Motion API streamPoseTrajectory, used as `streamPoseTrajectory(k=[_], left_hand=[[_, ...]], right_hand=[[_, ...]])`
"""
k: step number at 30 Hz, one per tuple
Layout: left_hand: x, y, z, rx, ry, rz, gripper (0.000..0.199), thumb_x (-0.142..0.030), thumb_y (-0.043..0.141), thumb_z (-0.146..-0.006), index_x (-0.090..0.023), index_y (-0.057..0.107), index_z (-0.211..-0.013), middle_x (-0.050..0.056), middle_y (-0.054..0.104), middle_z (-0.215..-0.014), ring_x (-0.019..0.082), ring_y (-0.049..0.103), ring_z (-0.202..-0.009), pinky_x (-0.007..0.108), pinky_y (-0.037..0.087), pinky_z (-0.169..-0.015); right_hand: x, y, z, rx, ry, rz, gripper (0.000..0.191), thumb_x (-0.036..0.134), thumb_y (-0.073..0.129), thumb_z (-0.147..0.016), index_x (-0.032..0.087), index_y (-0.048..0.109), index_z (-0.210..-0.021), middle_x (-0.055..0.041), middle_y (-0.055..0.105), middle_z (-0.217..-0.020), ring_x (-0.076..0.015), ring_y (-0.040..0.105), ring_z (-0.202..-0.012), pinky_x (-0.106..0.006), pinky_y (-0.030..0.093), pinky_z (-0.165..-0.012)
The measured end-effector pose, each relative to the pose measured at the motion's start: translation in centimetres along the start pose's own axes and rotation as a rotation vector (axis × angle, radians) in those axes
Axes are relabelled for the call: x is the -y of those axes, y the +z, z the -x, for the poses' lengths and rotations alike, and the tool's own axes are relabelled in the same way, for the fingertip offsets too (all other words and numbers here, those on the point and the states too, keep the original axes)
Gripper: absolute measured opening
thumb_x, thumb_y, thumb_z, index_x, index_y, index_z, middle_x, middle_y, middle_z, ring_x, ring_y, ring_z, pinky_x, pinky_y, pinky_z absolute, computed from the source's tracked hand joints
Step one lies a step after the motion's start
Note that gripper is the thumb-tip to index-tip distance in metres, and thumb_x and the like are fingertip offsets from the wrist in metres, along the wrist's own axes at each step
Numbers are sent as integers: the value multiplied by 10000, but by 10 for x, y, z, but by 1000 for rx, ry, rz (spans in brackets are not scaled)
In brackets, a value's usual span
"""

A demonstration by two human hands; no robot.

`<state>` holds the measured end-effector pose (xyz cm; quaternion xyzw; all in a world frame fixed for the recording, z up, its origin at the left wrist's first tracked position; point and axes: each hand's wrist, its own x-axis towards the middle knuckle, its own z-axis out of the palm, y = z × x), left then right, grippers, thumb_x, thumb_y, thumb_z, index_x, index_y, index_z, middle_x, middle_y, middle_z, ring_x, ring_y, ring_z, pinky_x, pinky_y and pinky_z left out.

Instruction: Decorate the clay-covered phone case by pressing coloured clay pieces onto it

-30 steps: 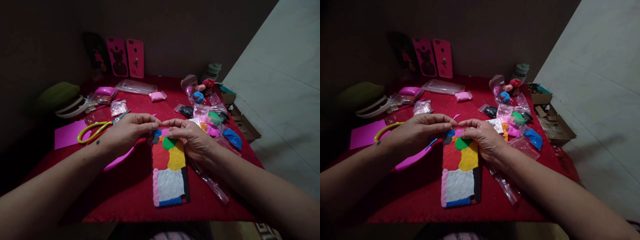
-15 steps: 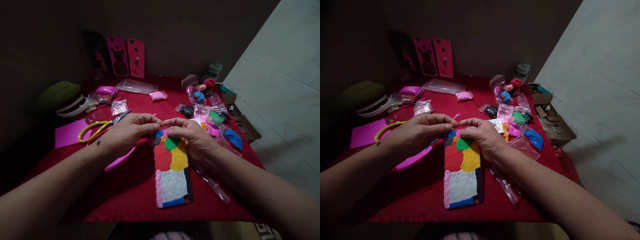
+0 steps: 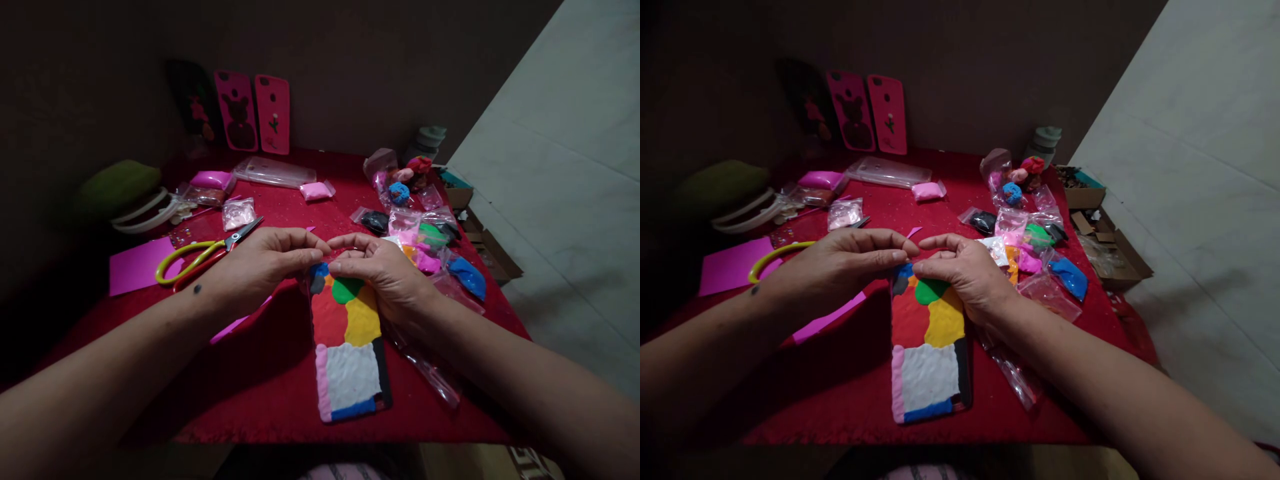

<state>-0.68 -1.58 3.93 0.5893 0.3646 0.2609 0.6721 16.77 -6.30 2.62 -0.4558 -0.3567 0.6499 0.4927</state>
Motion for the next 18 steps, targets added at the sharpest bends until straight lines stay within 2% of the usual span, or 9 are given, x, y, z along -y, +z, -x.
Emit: streamPoseTrajectory(k=[4, 10, 18], left_hand=[[-1, 1, 0, 12, 0, -14, 106, -231, 642, -829, -130, 656, -862, 40, 687, -702, 113, 618, -628, 216, 494, -632], [2, -1, -3, 2, -10, 30, 103, -223, 654, -825, -138, 678, -877, 35, 685, -751, 106, 623, -660, 204, 497, -633], [2, -1, -3, 21, 9, 17, 92, -222, 645, -831, -133, 661, -851, 39, 690, -716, 114, 631, -640, 215, 501, -634]], right_hand=[[1, 0, 0, -2, -7, -8, 352, 120, 804, -612, 171, 639, -920, 51, 597, -598, -90, 583, -533, -204, 461, -537], [2, -4, -2, 6, 29, -85, 265, 142, 761, -645, 171, 656, -887, -11, 687, -739, -135, 649, -646, -263, 519, -634], [1, -4, -4, 5, 10, -14, 353, 107, 780, -613, 150, 637, -933, 24, 639, -630, -97, 599, -541, -205, 480, -533]])
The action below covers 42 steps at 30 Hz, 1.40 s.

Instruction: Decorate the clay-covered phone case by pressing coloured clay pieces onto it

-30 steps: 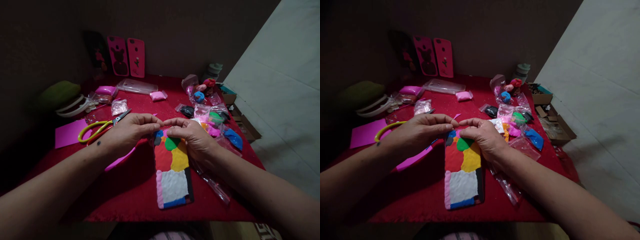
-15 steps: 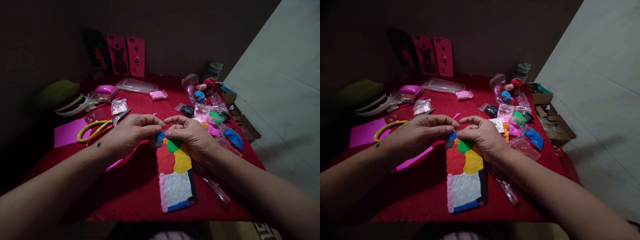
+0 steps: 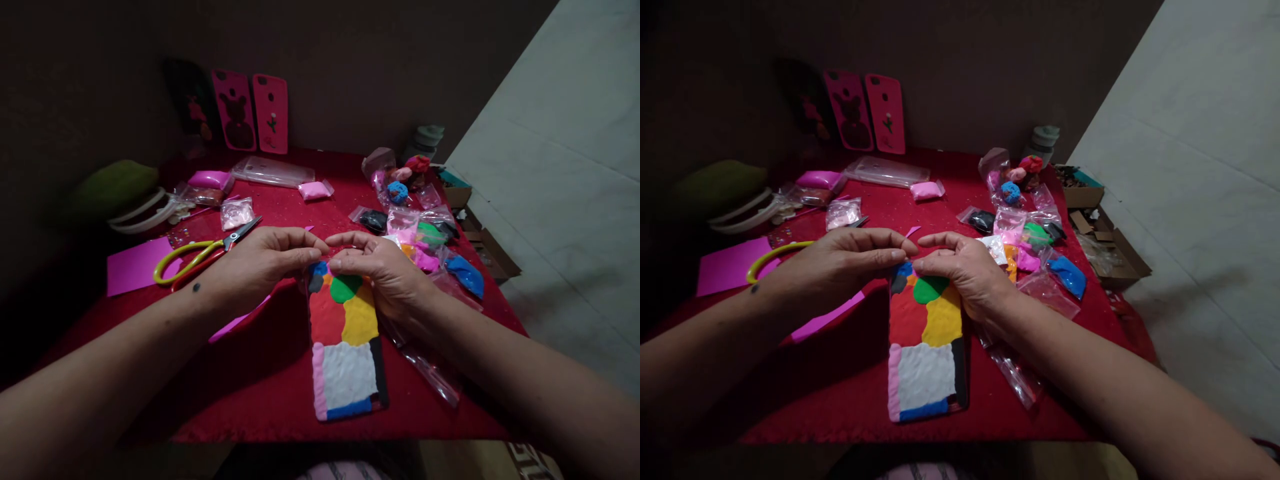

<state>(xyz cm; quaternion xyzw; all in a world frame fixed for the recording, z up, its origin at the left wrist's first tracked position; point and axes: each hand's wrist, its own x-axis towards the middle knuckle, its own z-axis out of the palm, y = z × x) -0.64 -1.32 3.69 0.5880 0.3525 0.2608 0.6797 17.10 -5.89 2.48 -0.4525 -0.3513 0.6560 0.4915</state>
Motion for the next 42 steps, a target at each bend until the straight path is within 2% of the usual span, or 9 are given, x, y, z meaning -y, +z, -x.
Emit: streamPoseTrajectory(k=[5, 9, 14, 17, 22, 27, 32, 36, 42], left_hand=[[-1, 1, 1, 9, -10, 6, 90, -208, 631, -836, -127, 661, -861, 42, 686, -695, 110, 626, -622, 208, 499, -620], [1, -2, -1, -6, -19, 49, 101, -207, 669, -805, -130, 686, -867, 39, 680, -730, 104, 622, -630, 196, 502, -606], [2, -8, -6, -42, -90, 112, 107, -199, 701, -767, -123, 696, -843, 27, 654, -685, 90, 596, -569, 176, 485, -540], [3, -10, -10, -13, -120, 149, 117, -207, 706, -767, -122, 694, -847, 22, 649, -659, 87, 589, -526, 171, 476, -506], [2, -9, -11, -57, -152, 160, 95, -178, 693, -766, -106, 682, -828, 27, 637, -619, 92, 582, -487, 165, 455, -458], [4, -13, -13, -130, -129, 159, 90, -151, 685, -755, -100, 691, -829, 68, 672, -721, 135, 644, -606, 202, 516, -552], [5, -15, -16, -178, -115, 172, 93, -115, 680, -740, -102, 696, -830, 74, 677, -730, 149, 653, -626, 212, 521, -554], [3, -13, -15, -207, -94, 174, 86, -103, 683, -734, -99, 703, -817, 65, 665, -677, 135, 629, -574, 196, 496, -505], [1, -11, -14, -215, -100, 187, 69, -93, 686, -726, -91, 696, -795, 52, 652, -639, 107, 590, -518, 177, 470, -470]], right_hand=[[-1, 2, 0, -12, -34, 56, 351, 134, 793, -619, 162, 637, -932, 36, 620, -626, -90, 576, -530, -197, 442, -510], [1, 2, -1, -17, -4, -83, 233, 177, 777, -653, 153, 666, -856, 16, 655, -689, -97, 605, -609, -212, 475, -593], [9, -4, -7, -75, 143, -194, 142, 278, 679, -762, 138, 677, -789, -11, 644, -591, -131, 610, -567, -265, 502, -633], [12, -5, -9, -82, 194, -195, 127, 254, 633, -786, 134, 671, -769, -38, 663, -617, -166, 634, -594, -304, 518, -653], [11, -8, -12, -104, 184, -180, 43, 164, 669, -695, 132, 672, -725, -33, 658, -630, -140, 608, -604, -269, 512, -653], [6, -12, -14, -25, 185, -133, 133, 110, 713, -603, 125, 680, -731, -26, 658, -692, -106, 580, -599, -209, 459, -545], [4, -14, -13, 43, 184, -82, 289, 29, 681, -541, 126, 688, -813, -36, 673, -763, -141, 640, -682, -219, 486, -580], [2, -15, -12, 55, 174, -26, 356, -4, 666, -550, 128, 683, -880, -31, 663, -745, -76, 559, -550, -156, 392, -452], [-7, -20, -14, 86, 134, 31, 406, 1, 705, -585, 172, 665, -951, -16, 656, -723, -149, 662, -682, -252, 547, -631]])
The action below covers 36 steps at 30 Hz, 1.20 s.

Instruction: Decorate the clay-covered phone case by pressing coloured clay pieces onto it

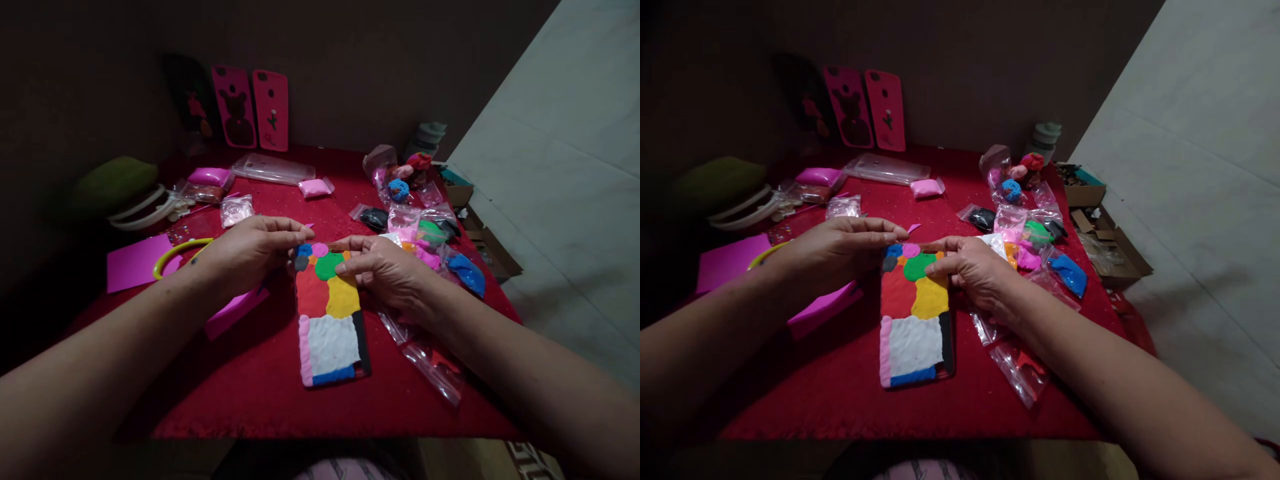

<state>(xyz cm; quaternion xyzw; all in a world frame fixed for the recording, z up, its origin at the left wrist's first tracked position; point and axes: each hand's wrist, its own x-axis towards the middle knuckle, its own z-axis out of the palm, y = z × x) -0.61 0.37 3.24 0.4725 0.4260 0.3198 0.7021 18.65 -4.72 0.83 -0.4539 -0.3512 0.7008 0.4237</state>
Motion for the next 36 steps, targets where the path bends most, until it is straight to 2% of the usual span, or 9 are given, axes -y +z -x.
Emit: streamPoseTrajectory(k=[4, 10, 14, 19, 24, 30, 36], left_hand=[[2, -3, -2, 33, -4, -2, 86, -124, 695, -726, -99, 694, -809, 45, 647, -632, 106, 581, -510, 188, 467, -473], [1, -8, -2, 105, 20, -148, 207, -279, 753, -713, -140, 701, -857, 40, 659, -673, 109, 587, -541, 196, 450, -484], [-2, -8, 1, 63, -31, -319, 331, -208, 778, -647, -186, 676, -961, 26, 675, -706, 106, 590, -537, 188, 407, -467], [-2, -5, 2, 64, -27, -347, 358, -162, 746, -645, -174, 639, -987, 14, 659, -647, 110, 565, -478, 205, 393, -440], [0, -6, 1, 65, -26, -297, 345, -126, 740, -636, -181, 638, -960, 32, 691, -737, 124, 617, -569, 205, 429, -493], [-4, -5, 1, 39, -61, -220, 343, -70, 731, -594, -159, 655, -917, 40, 687, -705, 124, 607, -527, 203, 412, -467], [-4, -10, -1, 124, -51, -163, 265, -152, 741, -640, -156, 657, -891, 38, 656, -626, 135, 591, -489, 205, 398, -437]], right_hand=[[-1, -2, 0, -11, -3, 9, 415, 1, 710, -591, 177, 647, -962, -24, 669, -723, -170, 679, -700, -289, 566, -668], [2, -1, 0, 12, -6, -36, 392, -22, 700, -581, 159, 653, -925, -24, 676, -745, -127, 644, -611, -239, 540, -611], [4, 1, 1, 18, 15, -52, 356, 5, 691, -618, 143, 659, -945, -46, 687, -786, -129, 652, -650, -219, 525, -604], [8, 5, 2, 13, 42, -71, 325, 22, 644, -654, 106, 661, -968, -87, 699, -826, -143, 656, -656, -241, 525, -613], [9, 5, 3, -18, 54, -80, 342, 21, 644, -630, 112, 652, -960, -39, 660, -728, -166, 668, -696, -281, 534, -672], [10, 4, 4, -10, 59, -88, 335, 56, 678, -614, 125, 651, -941, -71, 697, -847, -183, 680, -763, -304, 534, -722], [8, 2, 0, -12, 25, -98, 327, 29, 676, -590, 124, 655, -903, -25, 660, -725, -146, 661, -698, -253, 510, -691]])
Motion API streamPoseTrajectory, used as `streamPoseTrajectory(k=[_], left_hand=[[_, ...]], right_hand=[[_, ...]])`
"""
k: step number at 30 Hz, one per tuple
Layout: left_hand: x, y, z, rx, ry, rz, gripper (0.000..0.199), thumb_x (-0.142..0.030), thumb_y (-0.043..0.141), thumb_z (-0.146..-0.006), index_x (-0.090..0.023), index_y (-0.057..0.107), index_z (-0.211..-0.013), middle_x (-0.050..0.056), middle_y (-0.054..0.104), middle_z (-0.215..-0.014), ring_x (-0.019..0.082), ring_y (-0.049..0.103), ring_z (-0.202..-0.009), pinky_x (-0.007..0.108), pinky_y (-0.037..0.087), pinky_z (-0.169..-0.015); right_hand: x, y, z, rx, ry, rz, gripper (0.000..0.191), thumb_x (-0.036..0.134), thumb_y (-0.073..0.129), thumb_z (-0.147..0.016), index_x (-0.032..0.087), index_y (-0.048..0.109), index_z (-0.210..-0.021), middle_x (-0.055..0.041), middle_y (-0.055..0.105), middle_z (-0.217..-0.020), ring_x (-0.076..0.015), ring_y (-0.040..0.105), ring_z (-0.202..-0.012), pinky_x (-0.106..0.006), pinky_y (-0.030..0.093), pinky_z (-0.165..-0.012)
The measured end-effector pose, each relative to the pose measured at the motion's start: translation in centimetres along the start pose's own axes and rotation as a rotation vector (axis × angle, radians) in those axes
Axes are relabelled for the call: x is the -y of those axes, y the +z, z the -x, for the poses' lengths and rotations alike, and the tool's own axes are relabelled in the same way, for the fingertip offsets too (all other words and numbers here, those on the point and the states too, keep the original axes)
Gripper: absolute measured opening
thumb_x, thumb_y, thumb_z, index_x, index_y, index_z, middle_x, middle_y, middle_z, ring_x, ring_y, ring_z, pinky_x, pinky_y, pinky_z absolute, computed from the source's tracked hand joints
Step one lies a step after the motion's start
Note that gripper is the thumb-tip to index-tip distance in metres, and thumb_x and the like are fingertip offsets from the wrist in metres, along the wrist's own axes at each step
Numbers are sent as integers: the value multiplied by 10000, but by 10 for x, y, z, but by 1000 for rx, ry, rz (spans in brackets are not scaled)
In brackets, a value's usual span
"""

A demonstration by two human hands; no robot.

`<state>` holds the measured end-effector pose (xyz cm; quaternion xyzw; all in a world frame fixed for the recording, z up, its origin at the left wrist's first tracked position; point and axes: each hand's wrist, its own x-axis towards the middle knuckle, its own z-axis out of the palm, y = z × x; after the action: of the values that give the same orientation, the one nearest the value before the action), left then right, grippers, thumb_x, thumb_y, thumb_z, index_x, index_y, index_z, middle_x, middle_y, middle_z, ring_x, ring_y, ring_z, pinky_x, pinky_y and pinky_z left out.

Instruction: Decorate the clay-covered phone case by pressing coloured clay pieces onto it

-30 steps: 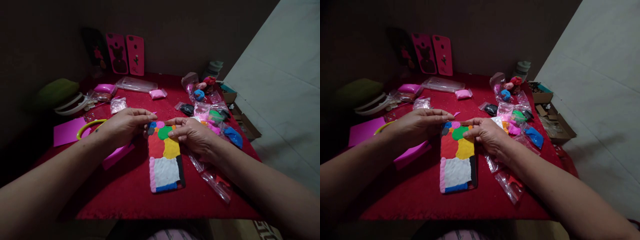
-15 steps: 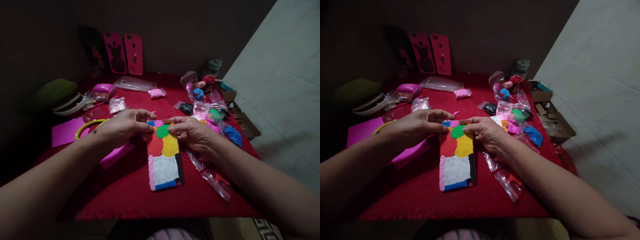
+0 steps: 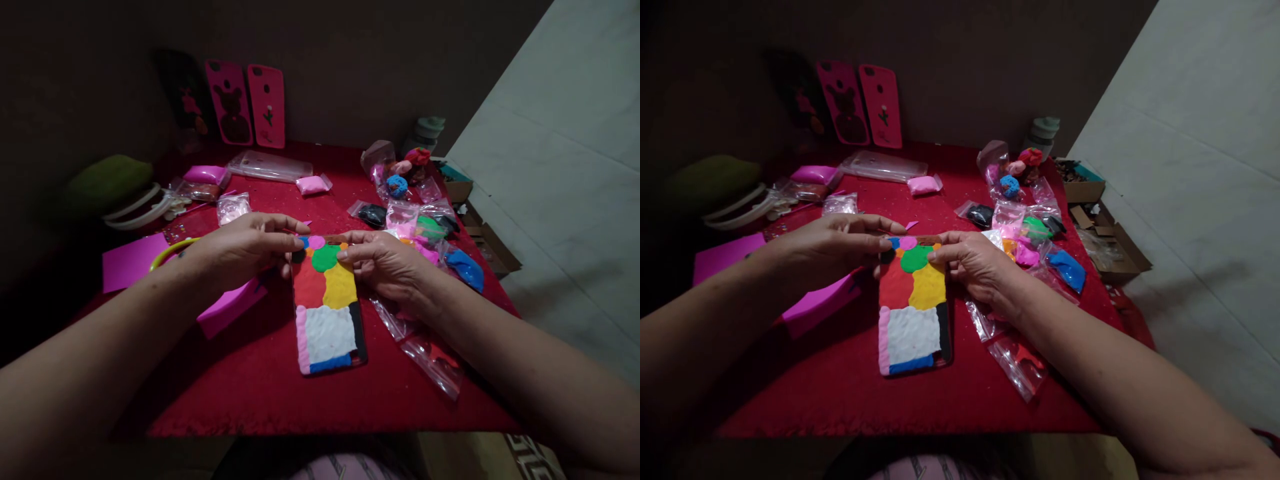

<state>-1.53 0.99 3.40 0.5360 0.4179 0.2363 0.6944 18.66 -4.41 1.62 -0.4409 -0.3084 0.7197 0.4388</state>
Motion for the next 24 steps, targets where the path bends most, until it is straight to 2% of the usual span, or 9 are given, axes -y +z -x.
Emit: streamPoseTrajectory(k=[5, 9, 15, 20, 24], left_hand=[[-2, 0, -1, -15, 2, 2, 242, -155, 728, -646, -141, 654, -876, 37, 647, -607, 138, 585, -469, 213, 414, -434], [-3, 1, -1, -28, -13, 25, 247, -127, 705, -647, -130, 644, -887, 34, 635, -589, 134, 578, -460, 210, 416, -426], [0, -1, -3, -9, 8, 12, 232, -148, 713, -658, -128, 659, -883, 46, 644, -622, 139, 597, -504, 226, 445, -476], [1, -1, -3, -6, 14, 38, 216, -135, 701, -658, -133, 669, -872, 49, 653, -636, 135, 593, -508, 235, 467, -493], [0, 0, -3, -20, 22, 38, 202, -115, 703, -647, -124, 678, -847, 38, 637, -595, 125, 574, -471, 218, 451, -454]], right_hand=[[0, 1, 1, -8, -5, 16, 314, 55, 682, -596, 129, 667, -901, -26, 667, -728, -140, 642, -680, -254, 512, -662], [0, 1, 2, 12, -25, 57, 397, 24, 685, -582, 143, 660, -960, -36, 681, -753, -130, 623, -633, -230, 504, -575], [-2, 4, 3, -54, -17, 106, 398, -3, 691, -578, 151, 643, -942, -41, 686, -752, -165, 672, -652, -262, 551, -595], [-5, 0, 1, -55, -49, 166, 409, 15, 715, -584, 159, 654, -962, -13, 665, -659, -123, 606, -507, -218, 490, -476], [-4, -4, -1, -10, -52, 111, 409, 20, 696, -570, 151, 656, -956, -30, 672, -703, -137, 622, -590, -244, 502, -561]])
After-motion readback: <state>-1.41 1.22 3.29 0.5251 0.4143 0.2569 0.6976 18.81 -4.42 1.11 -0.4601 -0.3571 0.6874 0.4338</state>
